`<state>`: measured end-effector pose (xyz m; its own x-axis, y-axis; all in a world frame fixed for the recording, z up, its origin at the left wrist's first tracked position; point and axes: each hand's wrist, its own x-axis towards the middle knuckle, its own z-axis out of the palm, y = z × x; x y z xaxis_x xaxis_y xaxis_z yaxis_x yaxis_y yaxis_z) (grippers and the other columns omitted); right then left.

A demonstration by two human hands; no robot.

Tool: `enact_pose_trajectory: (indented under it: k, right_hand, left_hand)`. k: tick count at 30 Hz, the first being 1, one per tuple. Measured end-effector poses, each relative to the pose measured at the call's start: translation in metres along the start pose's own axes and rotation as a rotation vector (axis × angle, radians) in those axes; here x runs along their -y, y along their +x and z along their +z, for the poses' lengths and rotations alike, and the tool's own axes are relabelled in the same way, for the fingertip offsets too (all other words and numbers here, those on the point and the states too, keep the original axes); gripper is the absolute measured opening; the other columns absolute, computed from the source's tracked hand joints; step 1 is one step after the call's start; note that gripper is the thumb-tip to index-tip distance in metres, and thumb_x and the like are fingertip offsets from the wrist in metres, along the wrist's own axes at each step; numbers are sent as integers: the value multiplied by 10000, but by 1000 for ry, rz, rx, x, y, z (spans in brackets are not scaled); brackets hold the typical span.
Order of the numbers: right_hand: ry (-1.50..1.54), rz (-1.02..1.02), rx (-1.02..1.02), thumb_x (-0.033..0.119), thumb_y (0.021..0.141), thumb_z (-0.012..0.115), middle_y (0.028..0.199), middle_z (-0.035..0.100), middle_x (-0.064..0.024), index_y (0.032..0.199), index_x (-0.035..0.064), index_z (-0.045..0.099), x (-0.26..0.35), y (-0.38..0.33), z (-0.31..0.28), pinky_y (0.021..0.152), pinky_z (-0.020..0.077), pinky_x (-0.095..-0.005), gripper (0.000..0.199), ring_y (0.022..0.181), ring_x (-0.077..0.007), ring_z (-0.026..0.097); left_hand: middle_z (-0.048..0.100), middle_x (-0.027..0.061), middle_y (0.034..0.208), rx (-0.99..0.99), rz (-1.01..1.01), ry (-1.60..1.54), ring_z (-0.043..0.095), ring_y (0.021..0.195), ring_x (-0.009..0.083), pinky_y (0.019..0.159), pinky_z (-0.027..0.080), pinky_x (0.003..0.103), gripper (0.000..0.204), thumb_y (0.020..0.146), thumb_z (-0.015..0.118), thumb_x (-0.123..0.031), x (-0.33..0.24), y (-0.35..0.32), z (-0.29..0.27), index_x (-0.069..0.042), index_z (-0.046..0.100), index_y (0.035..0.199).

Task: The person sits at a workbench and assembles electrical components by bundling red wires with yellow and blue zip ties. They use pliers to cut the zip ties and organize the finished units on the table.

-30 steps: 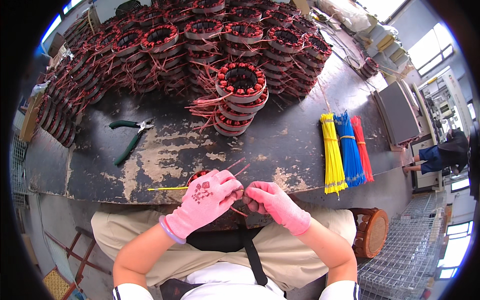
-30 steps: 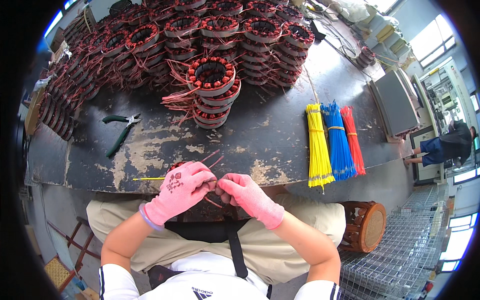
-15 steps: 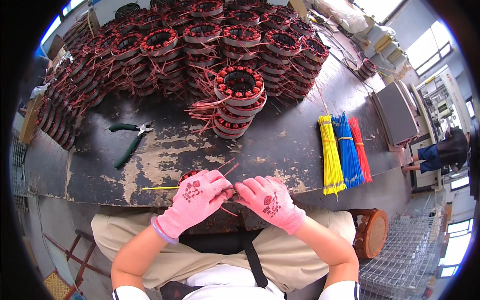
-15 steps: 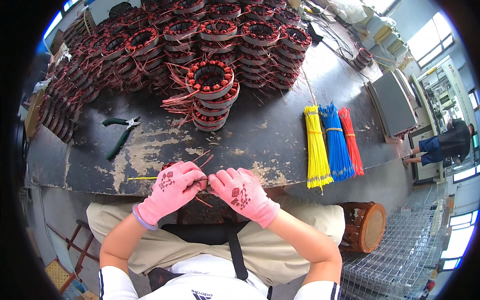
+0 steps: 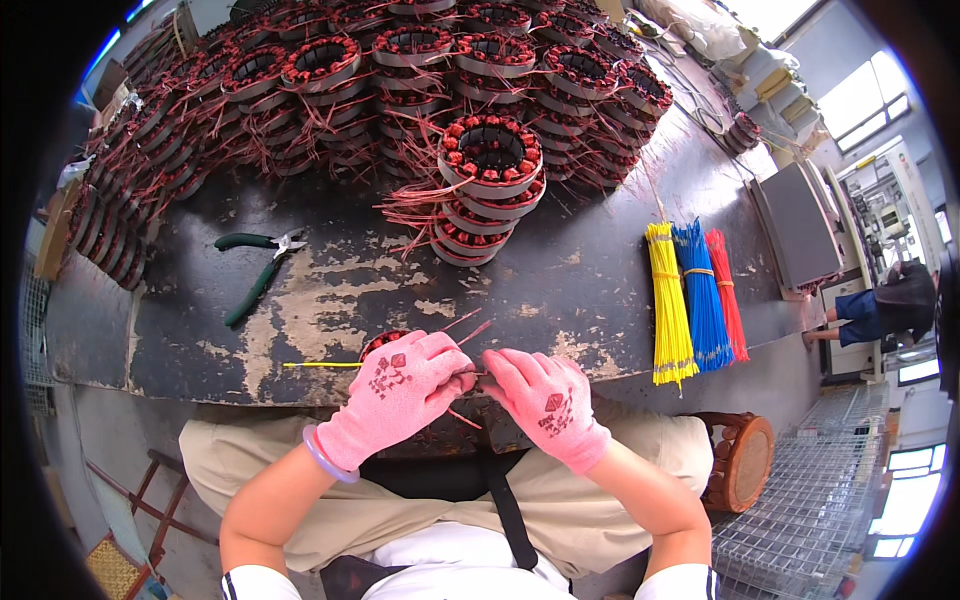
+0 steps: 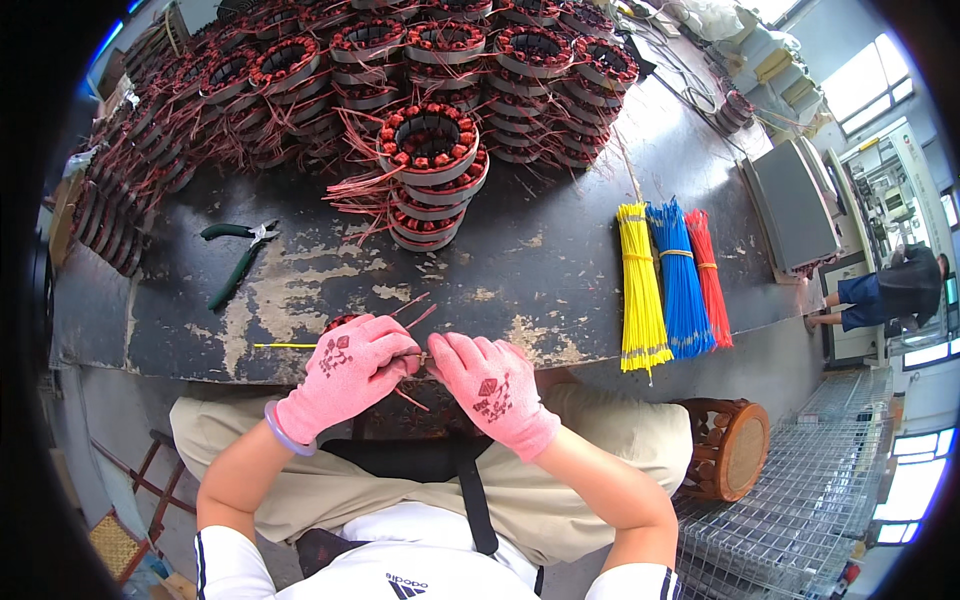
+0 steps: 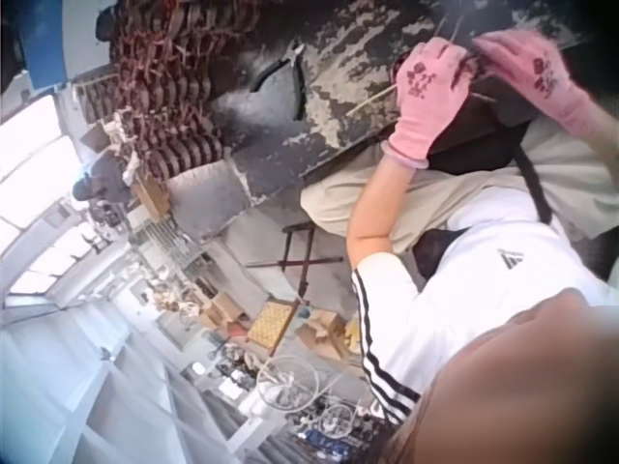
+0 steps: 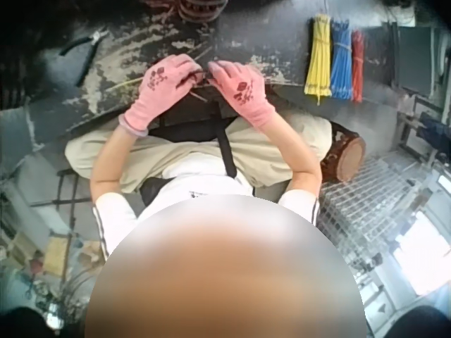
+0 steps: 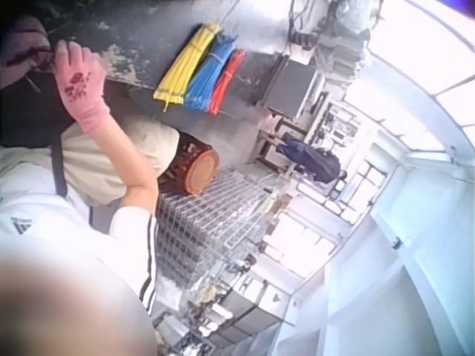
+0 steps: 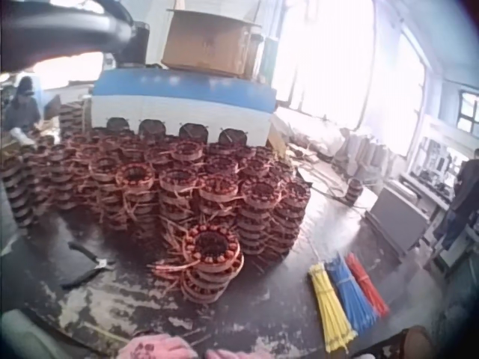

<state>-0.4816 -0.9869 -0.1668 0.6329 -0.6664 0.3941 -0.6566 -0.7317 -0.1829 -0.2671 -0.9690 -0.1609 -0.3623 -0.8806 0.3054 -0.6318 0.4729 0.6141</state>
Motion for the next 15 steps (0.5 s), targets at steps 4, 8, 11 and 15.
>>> enact_pose_trajectory:
  k: [4, 8, 11, 15]
  right_hand:
    - [1075, 790, 342, 238, 940, 628, 835, 641, -5, 988, 97, 632, 1, 3, 2, 574, 473, -288, 148, 643, -113, 566]
    - [1281, 942, 566, 202, 1001, 517, 836, 641, -9, 986, 87, 633, 0, 10, -15, 565, 449, -262, 164, 659, -70, 544]
    - [455, 232, 317, 226, 920, 628, 829, 616, -25, 965, 121, 628, -4, 7, -20, 645, 496, -340, 115, 719, -174, 610]
    - [-45, -212, 248, 289, 847, 678, 785, 531, -14, 912, 132, 599, -8, 21, -23, 679, 505, -357, 187, 778, -193, 621]
  left_hand:
    - [645, 29, 902, 32, 39, 16, 624, 788, 265, 696, 520, 380, 181, 755, 708, -83, 1, 0, 2, -106, 659, 928]
    - [644, 39, 901, 19, 39, -9, 628, 791, 266, 703, 520, 382, 171, 762, 704, -80, 3, -3, 1, -94, 656, 926]
    - [643, 41, 898, 25, 41, -19, 629, 794, 265, 705, 520, 384, 155, 768, 709, -89, 2, -1, 1, -91, 655, 913]
    - [642, 36, 893, 11, 32, -8, 627, 795, 264, 706, 518, 379, 146, 769, 719, -102, 2, -2, 2, -92, 657, 900]
